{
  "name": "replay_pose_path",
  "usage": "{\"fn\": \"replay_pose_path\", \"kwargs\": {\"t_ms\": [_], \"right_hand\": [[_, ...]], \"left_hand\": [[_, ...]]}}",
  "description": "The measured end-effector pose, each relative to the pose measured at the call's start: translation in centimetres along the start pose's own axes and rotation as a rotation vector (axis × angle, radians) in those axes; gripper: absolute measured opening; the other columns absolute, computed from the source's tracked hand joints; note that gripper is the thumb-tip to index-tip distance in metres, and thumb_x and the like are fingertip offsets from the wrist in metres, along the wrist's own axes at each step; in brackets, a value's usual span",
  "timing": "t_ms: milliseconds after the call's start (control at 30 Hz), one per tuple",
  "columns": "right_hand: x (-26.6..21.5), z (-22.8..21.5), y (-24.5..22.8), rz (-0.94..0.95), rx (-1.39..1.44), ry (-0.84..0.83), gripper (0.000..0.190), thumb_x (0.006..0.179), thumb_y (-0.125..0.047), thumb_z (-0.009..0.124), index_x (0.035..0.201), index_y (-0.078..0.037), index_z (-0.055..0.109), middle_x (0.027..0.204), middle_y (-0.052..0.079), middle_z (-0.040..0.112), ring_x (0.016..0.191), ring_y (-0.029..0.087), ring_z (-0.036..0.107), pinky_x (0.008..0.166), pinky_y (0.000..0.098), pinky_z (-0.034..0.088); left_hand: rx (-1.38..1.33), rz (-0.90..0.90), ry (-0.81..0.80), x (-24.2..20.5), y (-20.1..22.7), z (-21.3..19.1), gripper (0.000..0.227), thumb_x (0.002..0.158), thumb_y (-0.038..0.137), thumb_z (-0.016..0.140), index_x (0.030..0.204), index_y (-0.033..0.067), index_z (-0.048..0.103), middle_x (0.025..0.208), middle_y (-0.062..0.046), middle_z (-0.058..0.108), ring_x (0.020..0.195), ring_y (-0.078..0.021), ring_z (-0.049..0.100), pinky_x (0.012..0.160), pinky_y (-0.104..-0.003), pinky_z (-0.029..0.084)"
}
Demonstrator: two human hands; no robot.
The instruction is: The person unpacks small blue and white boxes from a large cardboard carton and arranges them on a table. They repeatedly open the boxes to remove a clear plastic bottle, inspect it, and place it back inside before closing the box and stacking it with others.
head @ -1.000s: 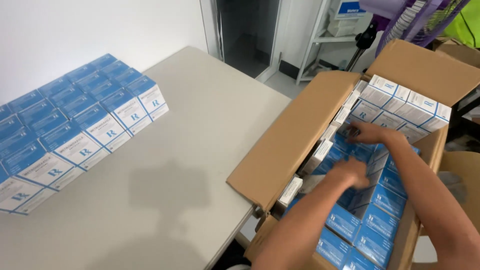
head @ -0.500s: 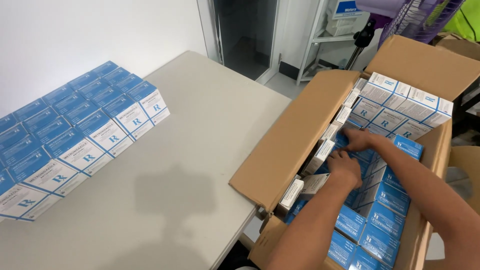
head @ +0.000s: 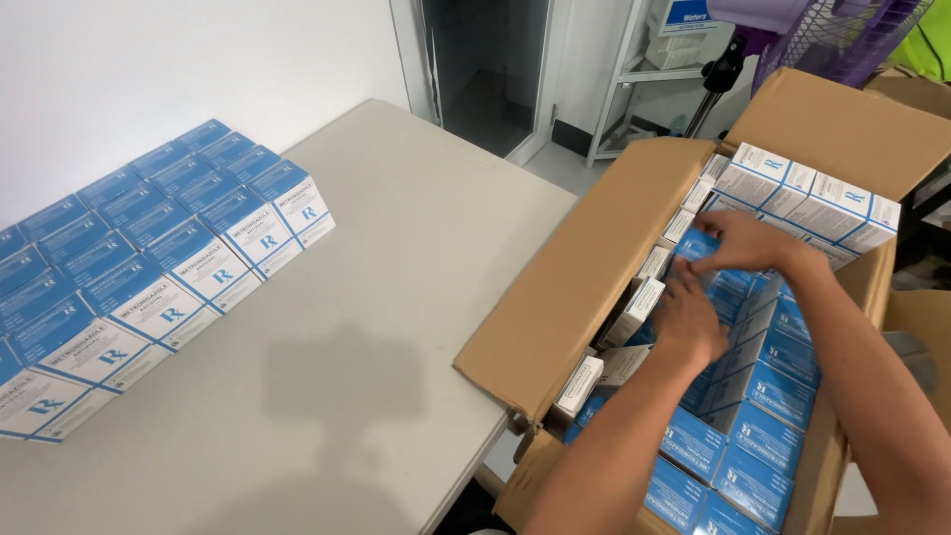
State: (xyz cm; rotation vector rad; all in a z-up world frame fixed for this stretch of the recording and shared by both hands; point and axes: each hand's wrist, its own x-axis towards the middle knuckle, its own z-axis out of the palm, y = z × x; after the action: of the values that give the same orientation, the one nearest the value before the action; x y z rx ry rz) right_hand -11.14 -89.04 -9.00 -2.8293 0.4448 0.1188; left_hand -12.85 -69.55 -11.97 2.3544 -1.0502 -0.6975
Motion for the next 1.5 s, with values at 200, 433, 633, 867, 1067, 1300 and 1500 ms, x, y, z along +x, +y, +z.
{"fn": "replay_pose_path", "kwargs": {"t_ms": [200, 433, 633, 867, 1067, 1300, 1500], "right_hand": [[-6.6, -7.5, -1.2, -0.062, 0.264, 0.193, 0.066, 0.077, -0.048, 0.074, 0.116, 0.005, 0.072, 0.107, 0.021, 0.071, 0.096, 0.032, 0.070, 0.086, 0.0425, 0.054], [-8.8, -10.4, -3.5, -0.413, 0.902, 0.463, 0.057, 0.102, -0.052, 0.052, 0.125, -0.002, 0.066, 0.108, 0.011, 0.070, 0.107, 0.023, 0.066, 0.095, 0.0337, 0.051], [-6.8, -9.9, -20.6, -0.919, 1.137, 0.312, 0.075, 0.091, -0.036, 0.081, 0.150, -0.007, 0.044, 0.147, 0.005, 0.055, 0.141, 0.020, 0.051, 0.123, 0.0411, 0.039], [-4.2, -5.8, -40.3, -1.009, 0.890, -0.029, 0.076, 0.086, -0.006, 0.080, 0.148, -0.009, 0.037, 0.141, 0.009, 0.054, 0.142, 0.024, 0.051, 0.124, 0.0436, 0.041], [-0.3, 3.2, -52.4, -1.008, 1.030, -0.364, 0.071, 0.076, -0.005, 0.070, 0.138, -0.010, 0.035, 0.129, 0.015, 0.057, 0.128, 0.030, 0.057, 0.109, 0.0444, 0.049], [2.0, 13.6, -62.0, -0.848, 1.123, -0.638, 0.066, 0.077, -0.015, 0.065, 0.138, -0.012, 0.041, 0.125, 0.015, 0.056, 0.122, 0.030, 0.055, 0.105, 0.0418, 0.045], [2.3, 17.3, -64.8, -0.811, 1.474, -0.771, 0.043, 0.099, -0.033, 0.059, 0.132, -0.006, 0.051, 0.120, 0.010, 0.063, 0.114, 0.019, 0.061, 0.101, 0.0345, 0.049]], "left_hand": [[-0.115, 0.362, 0.551, -4.5, 2.4, -2.8, 0.111, 0.089, 0.024, 0.078, 0.164, 0.0004, -0.001, 0.153, -0.043, 0.021, 0.137, -0.0524, 0.033, 0.109, -0.059, 0.038], [-0.615, 0.666, 0.784, -7.0, 2.4, -10.7, 0.108, 0.086, 0.014, 0.075, 0.169, 0.0041, 0.007, 0.147, -0.033, 0.038, 0.141, -0.0457, 0.039, 0.121, -0.061, 0.033], [-0.265, 0.862, 1.028, -15.3, -5.6, -23.4, 0.112, 0.079, 0.021, 0.087, 0.164, 0.0267, 0.014, 0.150, -0.016, 0.045, 0.134, -0.0338, 0.052, 0.119, -0.053, 0.042], [0.057, 0.568, 0.872, -27.7, -21.6, -31.0, 0.136, 0.060, 0.041, 0.105, 0.162, 0.0292, 0.016, 0.150, -0.018, 0.043, 0.136, -0.0406, 0.050, 0.108, -0.055, 0.051], [-0.173, 0.154, 0.791, -37.5, -30.9, -29.6, 0.107, 0.081, 0.047, 0.088, 0.161, 0.0142, 0.025, 0.137, -0.015, 0.065, 0.107, -0.0256, 0.072, 0.079, -0.037, 0.062], [-0.143, -0.259, 1.047, -41.8, -38.6, -24.9, 0.090, 0.069, 0.045, 0.089, 0.139, -0.0013, 0.056, 0.097, -0.009, 0.074, 0.074, -0.0192, 0.070, 0.065, -0.030, 0.056], [-0.709, -0.010, 1.185, -40.5, -46.6, -24.1, 0.068, 0.084, 0.041, 0.085, 0.130, -0.0049, 0.063, 0.104, -0.011, 0.074, 0.088, -0.0157, 0.071, 0.076, -0.030, 0.058]]}}
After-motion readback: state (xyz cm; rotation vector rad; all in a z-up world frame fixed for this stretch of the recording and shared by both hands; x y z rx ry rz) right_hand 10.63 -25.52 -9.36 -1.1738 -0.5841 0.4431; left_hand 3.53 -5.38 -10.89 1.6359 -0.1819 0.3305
